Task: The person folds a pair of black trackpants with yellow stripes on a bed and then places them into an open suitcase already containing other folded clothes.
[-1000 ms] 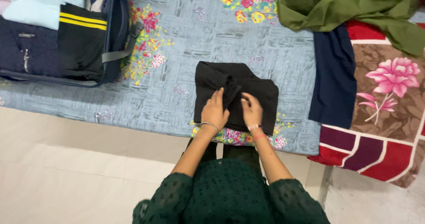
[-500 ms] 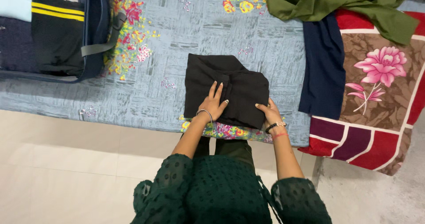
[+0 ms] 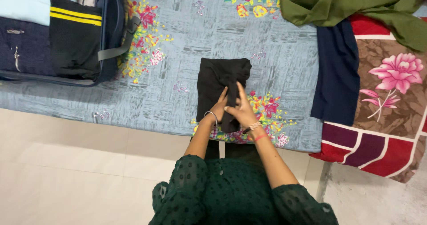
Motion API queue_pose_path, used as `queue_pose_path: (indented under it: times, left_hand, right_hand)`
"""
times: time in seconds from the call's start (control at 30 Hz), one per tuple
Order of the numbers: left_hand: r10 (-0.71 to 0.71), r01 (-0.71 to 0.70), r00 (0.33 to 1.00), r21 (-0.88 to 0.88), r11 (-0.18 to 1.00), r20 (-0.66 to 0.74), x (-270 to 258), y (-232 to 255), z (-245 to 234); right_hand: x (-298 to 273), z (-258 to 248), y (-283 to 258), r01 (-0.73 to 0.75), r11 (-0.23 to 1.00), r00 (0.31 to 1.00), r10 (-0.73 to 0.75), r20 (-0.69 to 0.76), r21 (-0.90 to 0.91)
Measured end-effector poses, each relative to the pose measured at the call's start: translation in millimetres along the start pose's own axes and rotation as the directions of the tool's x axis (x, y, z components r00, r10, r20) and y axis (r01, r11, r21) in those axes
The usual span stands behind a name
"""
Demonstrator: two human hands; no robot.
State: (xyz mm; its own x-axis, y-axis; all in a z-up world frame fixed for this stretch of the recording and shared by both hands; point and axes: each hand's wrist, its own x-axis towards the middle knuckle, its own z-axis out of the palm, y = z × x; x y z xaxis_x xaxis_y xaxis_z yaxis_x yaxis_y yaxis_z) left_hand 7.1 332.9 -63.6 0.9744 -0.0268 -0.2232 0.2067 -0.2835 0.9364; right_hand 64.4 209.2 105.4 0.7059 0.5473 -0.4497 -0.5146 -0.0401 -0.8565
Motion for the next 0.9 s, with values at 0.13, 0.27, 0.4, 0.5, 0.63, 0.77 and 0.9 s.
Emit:
queue_pose_path:
  times: [0.13, 0.27, 0.4, 0.5, 0.63, 0.77, 0.9]
  left_hand:
    - [-0.249, 0.281, 0.952, -0.825, 0.491, 0.176, -22.6, -26.9, -12.4]
    - [-0.481, 0.310, 0.875, -0.825, 0.473, 0.054, -59.4, -15.4, -49.7]
    - [-0.486, 0.292, 0.867, -0.680, 0.672, -0.108, -89.5, -3.6, -56.7]
    - [-0.450, 0.231, 0.874, -0.656, 0.719, -0.186, -97.1, 4.1, -58.7]
    - [-0.509, 0.269, 0.775, -0.534, 0.802, -0.375, -99.1, 15.8, -55.6]
    - [-0.394, 0.326, 0.665, -0.228, 0.918, -0.635, -86.4, 20.5, -63.4]
    - [-0.284, 0.384, 0.642, -0.021, 0.923, -0.712, -90.9, 10.8, -57.7]
  right_hand:
    - [31.0, 31.3, 18.8, -0.021, 0.993, 0.999, 0.016, -0.044, -0.116]
    - [54.1, 54.1, 45.3, -0.072, 0.812, 0.987, -0.024, -0.156, -0.579]
    - [73.3, 64.9, 68.1, -0.052, 0.709, 0.996, -0.014, -0.087, -0.703]
    - [79.1, 59.8, 67.4, -0.073, 0.868, 0.991, 0.120, 0.064, -0.490]
    - [74.4, 38.8, 48.4, 0.036, 0.922, 0.987, 0.027, 0.155, -0.386]
    - [71.2, -3.6, 10.0, 0.368, 0.521, 0.852, -0.520, 0.055, -0.771]
    - [95.0, -38.8, -21.3, 0.285, 0.277, 0.782, -0.621, 0.055, -0.918]
